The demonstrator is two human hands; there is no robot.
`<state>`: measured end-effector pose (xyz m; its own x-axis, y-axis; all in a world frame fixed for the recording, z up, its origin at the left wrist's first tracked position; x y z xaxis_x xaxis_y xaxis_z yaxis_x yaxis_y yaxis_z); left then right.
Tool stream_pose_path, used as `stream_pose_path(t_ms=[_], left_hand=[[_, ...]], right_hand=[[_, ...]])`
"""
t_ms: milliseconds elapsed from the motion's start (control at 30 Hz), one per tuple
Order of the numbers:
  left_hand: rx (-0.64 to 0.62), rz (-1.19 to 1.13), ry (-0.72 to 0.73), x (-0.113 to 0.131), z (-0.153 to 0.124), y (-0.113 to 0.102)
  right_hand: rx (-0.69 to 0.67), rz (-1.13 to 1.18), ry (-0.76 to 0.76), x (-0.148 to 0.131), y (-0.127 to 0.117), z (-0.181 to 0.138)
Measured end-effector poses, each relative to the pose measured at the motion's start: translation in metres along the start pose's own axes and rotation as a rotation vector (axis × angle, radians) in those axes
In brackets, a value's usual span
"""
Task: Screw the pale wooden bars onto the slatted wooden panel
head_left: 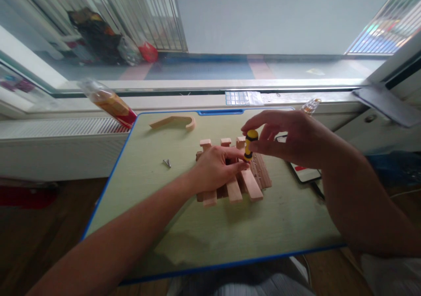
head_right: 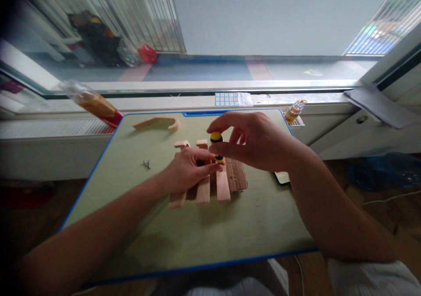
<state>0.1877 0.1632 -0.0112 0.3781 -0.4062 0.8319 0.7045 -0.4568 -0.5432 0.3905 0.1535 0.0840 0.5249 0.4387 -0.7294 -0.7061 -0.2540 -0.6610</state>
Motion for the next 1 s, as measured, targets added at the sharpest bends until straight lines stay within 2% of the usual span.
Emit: stream_pose_path(t_ms=[100,367,567,833,1000], left_hand=[[-0.021,0.011,0.011,0.002,0.0,-0.001],[-0.038,0.038,-0.014,0.003,0.001,-0.002],[0.013,0.018,-0.048,0.002,0.0,-0.003],[0.086,0.027,0.041,0.007,-0.003,-0.002],[0.245,-0.113,0.211,0.021,-0.003,-0.009]], right_hand=[[-0.03,0.003,-0.034,-0.002,-0.005,-0.003],[0.075,-0.078,-0.042,0.0,0.0,0.0],[0.081,-0.106,-0.052,0.002,-0.001,0.001],[0.084,-0.091,0.031,0.004,-0.008,0.0],[0.063,-0.067,0.006,0.0,-0.011,-0.003]])
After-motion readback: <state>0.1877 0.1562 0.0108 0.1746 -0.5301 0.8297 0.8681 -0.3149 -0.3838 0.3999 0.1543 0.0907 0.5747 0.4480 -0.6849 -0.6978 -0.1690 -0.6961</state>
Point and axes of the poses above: each hand's wrist, its own z-axis towards the middle knuckle, its own y-axis out of the palm, x = y × z, the point moved 3 cm from there along z, towards the middle knuckle, and after that the axes turned 3 degrees about y, right-handed, at the moved point
